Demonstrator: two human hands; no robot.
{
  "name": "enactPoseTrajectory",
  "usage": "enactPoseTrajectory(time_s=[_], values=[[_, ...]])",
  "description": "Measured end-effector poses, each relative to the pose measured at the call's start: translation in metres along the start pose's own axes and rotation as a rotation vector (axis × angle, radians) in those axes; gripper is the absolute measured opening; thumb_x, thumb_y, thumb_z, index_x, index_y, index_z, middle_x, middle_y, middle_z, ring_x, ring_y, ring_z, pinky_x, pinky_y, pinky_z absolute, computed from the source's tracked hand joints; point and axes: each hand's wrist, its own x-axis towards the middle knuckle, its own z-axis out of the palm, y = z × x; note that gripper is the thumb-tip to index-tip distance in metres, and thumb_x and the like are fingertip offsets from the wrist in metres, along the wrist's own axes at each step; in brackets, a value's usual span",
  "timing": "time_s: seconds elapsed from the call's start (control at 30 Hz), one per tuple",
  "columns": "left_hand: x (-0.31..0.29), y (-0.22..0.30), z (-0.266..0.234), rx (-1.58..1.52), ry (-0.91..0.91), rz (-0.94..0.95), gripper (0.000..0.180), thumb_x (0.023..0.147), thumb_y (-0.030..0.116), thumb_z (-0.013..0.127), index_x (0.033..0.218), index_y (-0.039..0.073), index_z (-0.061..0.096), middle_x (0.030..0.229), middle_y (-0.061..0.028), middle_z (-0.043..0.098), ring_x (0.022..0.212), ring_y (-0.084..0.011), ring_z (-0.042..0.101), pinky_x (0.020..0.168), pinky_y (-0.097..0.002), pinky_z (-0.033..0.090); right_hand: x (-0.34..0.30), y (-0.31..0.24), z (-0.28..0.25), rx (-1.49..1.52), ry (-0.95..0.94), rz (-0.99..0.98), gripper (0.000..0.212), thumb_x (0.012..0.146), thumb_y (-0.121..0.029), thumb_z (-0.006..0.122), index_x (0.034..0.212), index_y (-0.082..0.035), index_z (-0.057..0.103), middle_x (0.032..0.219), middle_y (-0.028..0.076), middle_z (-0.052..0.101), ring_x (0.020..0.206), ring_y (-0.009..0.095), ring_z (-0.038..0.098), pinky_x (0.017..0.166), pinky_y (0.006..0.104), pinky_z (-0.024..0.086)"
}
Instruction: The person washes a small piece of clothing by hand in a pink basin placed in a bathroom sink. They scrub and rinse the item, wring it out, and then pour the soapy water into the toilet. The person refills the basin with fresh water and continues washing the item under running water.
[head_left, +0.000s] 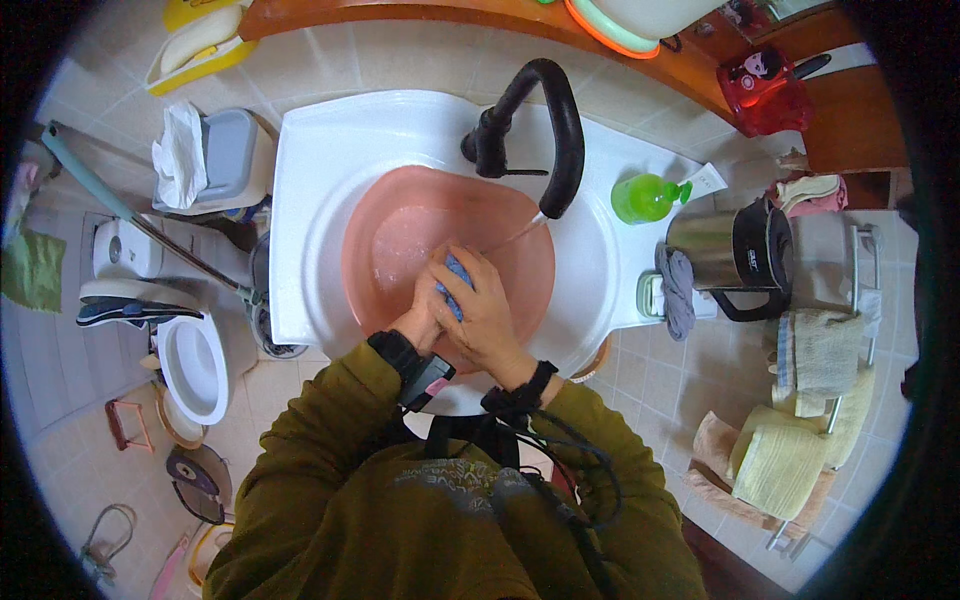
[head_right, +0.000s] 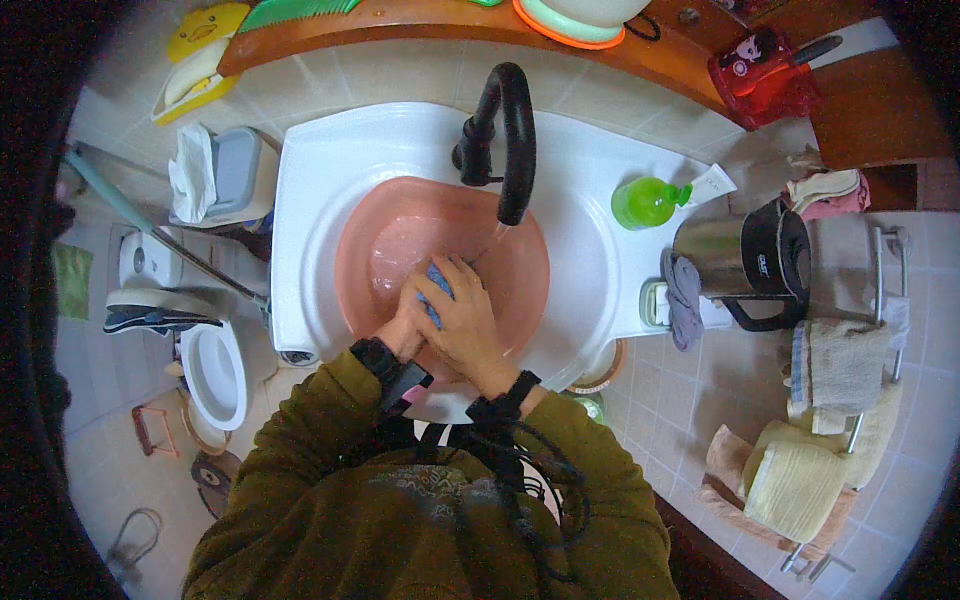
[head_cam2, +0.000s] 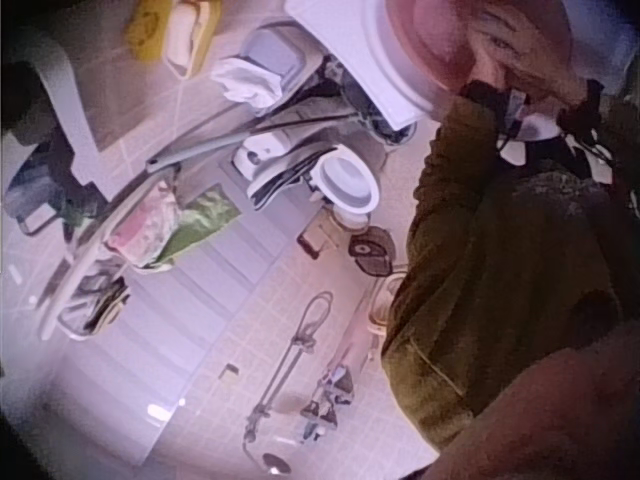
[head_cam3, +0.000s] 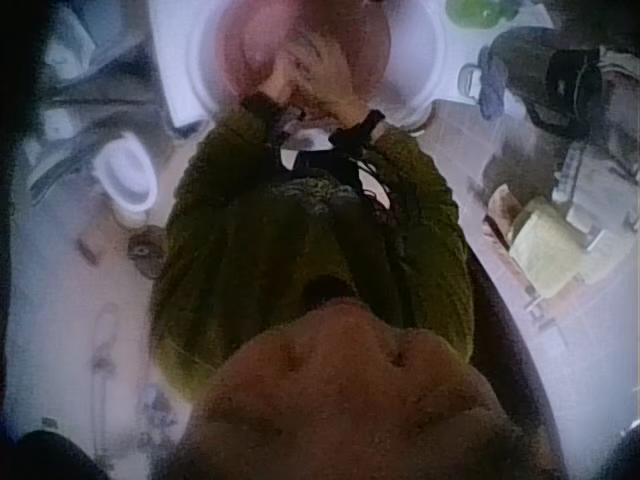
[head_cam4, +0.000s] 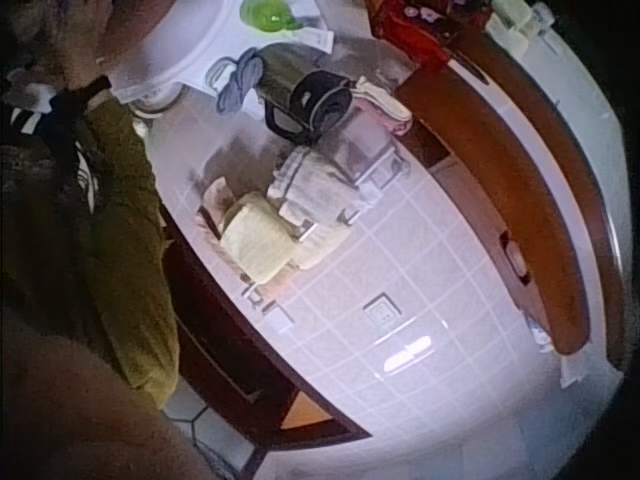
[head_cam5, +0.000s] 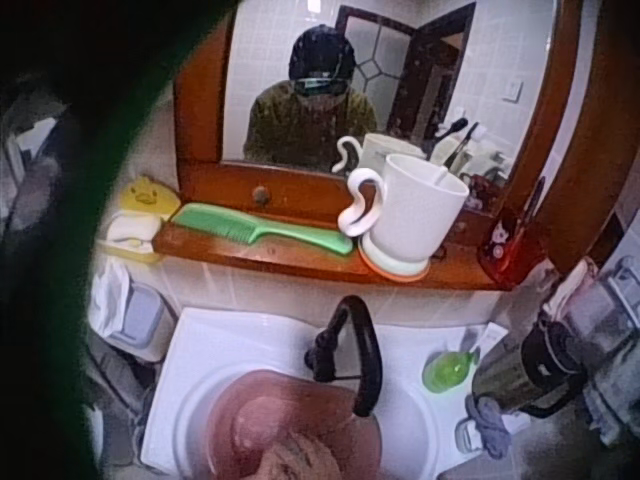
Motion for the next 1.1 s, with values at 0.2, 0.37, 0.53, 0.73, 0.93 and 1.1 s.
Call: enactPoseTrajectory(time_s=[0.2, 0.37, 0.53, 0.73, 0.93, 1.1], values=[[0.002, -0.014, 0.001, 0.15, 0.231, 0.08, 0.031, 0.102, 0.034, 0.045, 0.114, 0.01, 0.06, 0.104, -0.008, 0.064, 0.095, -0.0217, 0.063, 0.078, -0.0365, 0.054, 0.006, 0.033, 0.024, 0.018, -0.063, 0.201, 0.026, 0.09, -0.016, 0.059, 0.114, -0.01, 0.067, 0.112, 0.015, 0.063, 0.103, 0.036, 0.06, 0.091, 0.0438, 0.049], [0.007, -0.01, 0.0, 0.931, 0.379, 0.138, 0.041, 0.1, 0.037, 0.05, 0.128, 0.007, 0.056, 0.108, -0.0114, 0.065, 0.097, -0.0212, 0.064, 0.08, -0.0349, 0.051, 0.001, 0.106, 0.024, 0.005, -0.111, 0.358, 0.025, 0.095, -0.012, 0.051, 0.114, -0.006, 0.065, 0.108, 0.019, 0.066, 0.1, 0.037, 0.062, 0.086, 0.0448, 0.05], [0.009, -0.004, -0.013, 0.981, 0.361, 0.247, 0.034, 0.097, 0.032, 0.057, 0.118, 0.006, 0.057, 0.096, -0.0051, 0.061, 0.088, -0.0165, 0.059, 0.075, -0.0317, 0.049, 0.002, 0.146, 0.021, -0.125, -0.106, 0.337, 0.02, 0.095, -0.013, 0.051, 0.104, -0.003, 0.065, 0.102, 0.019, 0.066, 0.096, 0.036, 0.062, 0.083, 0.0462, 0.049], [0.02, 0.007, -0.042, 0.822, 0.504, 0.284, 0.032, 0.093, 0.02, 0.063, 0.122, 0.012, 0.053, 0.101, -0.0088, 0.061, 0.089, -0.0182, 0.058, 0.078, -0.0316, 0.048, -0.026, 0.111, 0.03, -0.427, -0.311, -0.031, 0.018, 0.089, -0.015, 0.06, 0.103, -0.004, 0.063, 0.098, 0.015, 0.061, 0.097, 0.033, 0.06, 0.083, 0.045, 0.049], [0.019, 0.007, -0.053, 0.805, 0.436, 0.376, 0.034, 0.094, 0.021, 0.061, 0.126, 0.01, 0.054, 0.112, -0.0097, 0.06, 0.097, -0.0177, 0.056, 0.083, -0.0316, 0.047, -0.034, 0.108, 0.029, -0.06, -0.205, 0.172, 0.043, 0.075, -0.015, 0.069, 0.114, -0.003, 0.058, 0.115, 0.018, 0.059, 0.108, 0.038, 0.056, 0.093, 0.0473, 0.046], [0.018, 0.005, -0.051, 0.773, 0.491, 0.302, 0.031, 0.097, 0.023, 0.06, 0.125, 0.01, 0.058, 0.11, -0.0063, 0.062, 0.097, -0.0145, 0.056, 0.083, -0.03, 0.047, -0.014, 0.102, 0.017, 0.274, -0.24, 0.134, 0.048, 0.072, -0.011, 0.068, 0.117, -0.002, 0.054, 0.121, 0.02, 0.06, 0.111, 0.037, 0.058, 0.096, 0.0431, 0.047]])
